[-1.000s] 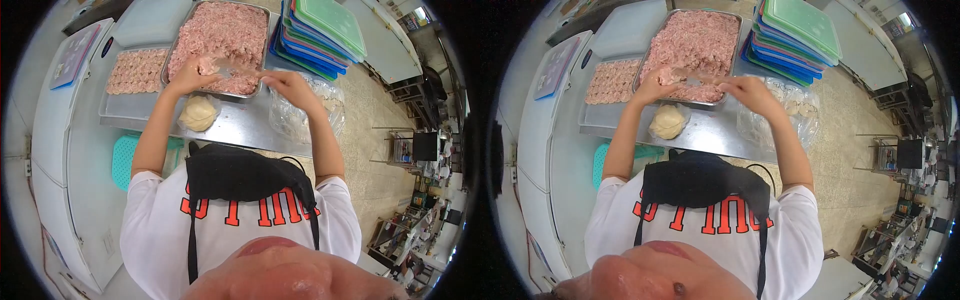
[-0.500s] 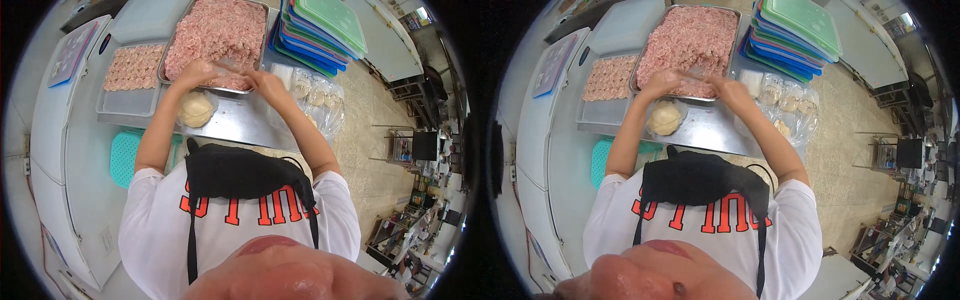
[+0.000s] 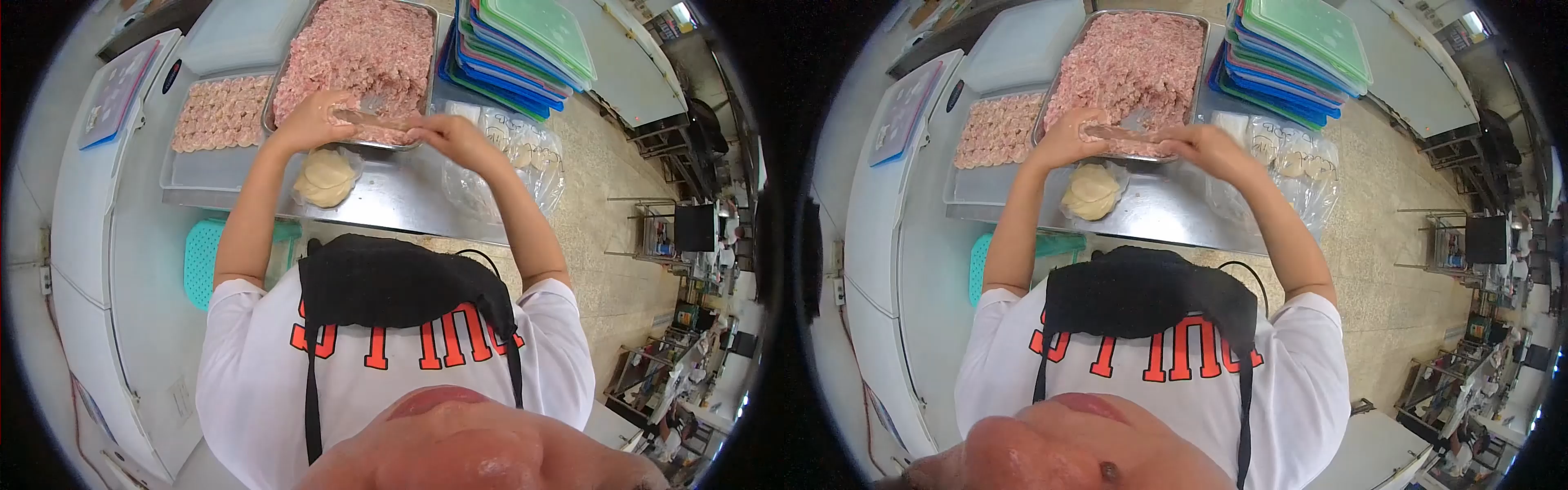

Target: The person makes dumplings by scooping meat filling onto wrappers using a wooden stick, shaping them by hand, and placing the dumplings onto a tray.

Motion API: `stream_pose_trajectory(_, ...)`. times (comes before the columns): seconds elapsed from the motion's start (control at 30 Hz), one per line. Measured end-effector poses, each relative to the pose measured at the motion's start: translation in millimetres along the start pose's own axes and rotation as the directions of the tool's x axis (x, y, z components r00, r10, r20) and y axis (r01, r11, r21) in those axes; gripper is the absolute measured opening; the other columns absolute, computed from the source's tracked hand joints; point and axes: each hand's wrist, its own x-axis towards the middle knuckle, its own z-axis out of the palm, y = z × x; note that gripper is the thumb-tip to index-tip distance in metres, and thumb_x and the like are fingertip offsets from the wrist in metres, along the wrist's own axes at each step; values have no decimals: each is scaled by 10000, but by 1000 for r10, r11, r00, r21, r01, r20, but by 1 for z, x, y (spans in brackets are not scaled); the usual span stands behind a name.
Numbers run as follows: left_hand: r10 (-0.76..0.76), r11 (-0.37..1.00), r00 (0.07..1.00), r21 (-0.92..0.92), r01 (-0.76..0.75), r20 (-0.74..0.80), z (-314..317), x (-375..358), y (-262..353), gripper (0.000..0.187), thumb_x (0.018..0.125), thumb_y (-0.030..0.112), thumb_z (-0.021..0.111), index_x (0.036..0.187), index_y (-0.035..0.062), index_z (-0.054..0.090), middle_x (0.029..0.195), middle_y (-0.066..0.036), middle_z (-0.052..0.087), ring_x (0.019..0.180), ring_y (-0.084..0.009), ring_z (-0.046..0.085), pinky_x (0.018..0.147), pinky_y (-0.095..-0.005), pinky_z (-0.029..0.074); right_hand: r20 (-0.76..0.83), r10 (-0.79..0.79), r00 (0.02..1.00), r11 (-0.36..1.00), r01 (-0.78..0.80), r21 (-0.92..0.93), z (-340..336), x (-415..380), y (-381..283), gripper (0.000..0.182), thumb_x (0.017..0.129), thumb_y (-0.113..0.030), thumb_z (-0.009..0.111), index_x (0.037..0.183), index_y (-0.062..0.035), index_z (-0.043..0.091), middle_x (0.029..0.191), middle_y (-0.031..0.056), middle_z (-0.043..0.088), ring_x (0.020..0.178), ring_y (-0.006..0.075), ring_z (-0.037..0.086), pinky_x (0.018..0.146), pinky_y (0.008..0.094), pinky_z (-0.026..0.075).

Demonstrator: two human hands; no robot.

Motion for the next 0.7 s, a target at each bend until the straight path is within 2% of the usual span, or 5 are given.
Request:
stream_pose_trajectory(0.1,3,999,998,-43,-5,-57,-3,2,-9,409,701,245,754,1016,7,648,931,-118,660,864,-225,619,806,-324,473,-225,-30,974,939,-50,-339,-15,-8,-29,269,905,-309,558,1064,-124,672,933,120,667,874,321,632,731,398,508)
stream_pose_trajectory(0.33,36,999,988,34,-31,-153,-26,-9,-14,471,699,262,780,1063,7,627,1036,-118,655,946,-203,607,858,-321,463,-243,-47,969,932,-45,-360,-14,2,-66,258,909,-302,541,1075,-137,651,918,120,657,852,318,631,709,408,507)
stream_pose_trajectory(0.57,99,988,995,-121,-99,-9,-64,-33,-24,511,696,256,795,1128,59,606,1025,-112,647,898,-185,602,848,-316,467,-254,-56,966,991,24,-130,42,24,-93,265,919,-259,536,1064,-69,649,964,184,650,902,356,607,793,415,478)
stream_pose_trajectory(0.63,-274,907,954,-297,300,124,-79,-50,-34,530,697,262,800,1155,76,608,973,-77,652,848,-167,607,806,-317,482,-227,-28,973,1000,29,-2,44,27,-95,276,915,-243,546,1095,-57,642,1021,189,642,896,360,607,791,405,479)
stream_pose_trajectory(0.7,-164,961,985,-218,170,42,-97,-65,-57,538,706,267,793,1174,80,603,968,-65,648,819,-159,607,777,-315,486,-202,17,979,1000,-12,27,54,24,-89,288,911,-234,558,1113,-46,637,1063,176,640,884,360,613,789,393,479)
